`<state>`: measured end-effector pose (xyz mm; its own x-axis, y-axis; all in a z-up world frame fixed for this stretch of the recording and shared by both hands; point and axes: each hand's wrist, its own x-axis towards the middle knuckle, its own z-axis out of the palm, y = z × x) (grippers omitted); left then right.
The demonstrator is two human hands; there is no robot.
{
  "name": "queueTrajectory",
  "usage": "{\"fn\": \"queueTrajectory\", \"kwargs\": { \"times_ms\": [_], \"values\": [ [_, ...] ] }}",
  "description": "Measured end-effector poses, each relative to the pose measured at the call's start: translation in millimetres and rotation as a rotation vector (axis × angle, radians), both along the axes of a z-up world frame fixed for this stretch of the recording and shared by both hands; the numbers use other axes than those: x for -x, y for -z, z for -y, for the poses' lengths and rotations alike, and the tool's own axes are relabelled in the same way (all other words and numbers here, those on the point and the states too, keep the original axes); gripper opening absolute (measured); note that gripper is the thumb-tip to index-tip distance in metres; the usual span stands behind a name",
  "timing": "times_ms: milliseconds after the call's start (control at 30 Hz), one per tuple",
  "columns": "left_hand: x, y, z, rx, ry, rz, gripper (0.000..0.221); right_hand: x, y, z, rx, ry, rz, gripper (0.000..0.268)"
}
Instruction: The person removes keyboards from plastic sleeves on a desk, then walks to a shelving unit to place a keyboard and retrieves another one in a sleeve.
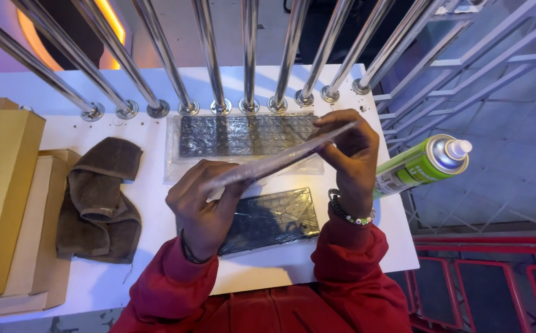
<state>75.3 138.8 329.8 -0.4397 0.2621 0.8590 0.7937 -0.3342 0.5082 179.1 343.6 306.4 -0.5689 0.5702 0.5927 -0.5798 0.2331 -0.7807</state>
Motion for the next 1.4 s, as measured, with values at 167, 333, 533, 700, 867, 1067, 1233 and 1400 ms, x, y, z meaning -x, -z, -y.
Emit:
{"fn": "queueTrajectory", "kwargs": {
  "times_ms": [167,333,533,700,867,1067,1233,1400],
  "values": [
    [1,2,8,0.016,-0.11,-0.052,0.016,-2,-4,15,0.022,0.12,-0.027,0.032],
    [6,14,7,-0.024,-0.154,-0.112,0.016,-4,-8,25,0.027,0.178,0.005,0.029],
    [10,20,2,-0.058,-0.245,-0.078,0.023,-9,-20,29,-0.115,0.293,0.063,0.044],
    [7,14,5,-0.053,-0.216,-0.008,0.026,-24,-4,43,-0.932,0.565,-0.291,0.018],
    [4,11,5,-0.043,-0.2,0.04,0.029,8,-16,60,-1.037,0.539,-0.192,0.04],
    [6,9,6,-0.038,-0.124,0.137,0.031,13,-19,65,-1.092,0.491,-0.07,0.042],
    [8,4,14,-0.006,-0.167,0.154,0.029,13,-18,66,-1.116,0.484,-0.022,0.03],
    [21,14,20,-0.021,-0.689,-0.344,0.039,11,-25,73,-1.112,0.435,-0.028,0.022]
  ]
}}
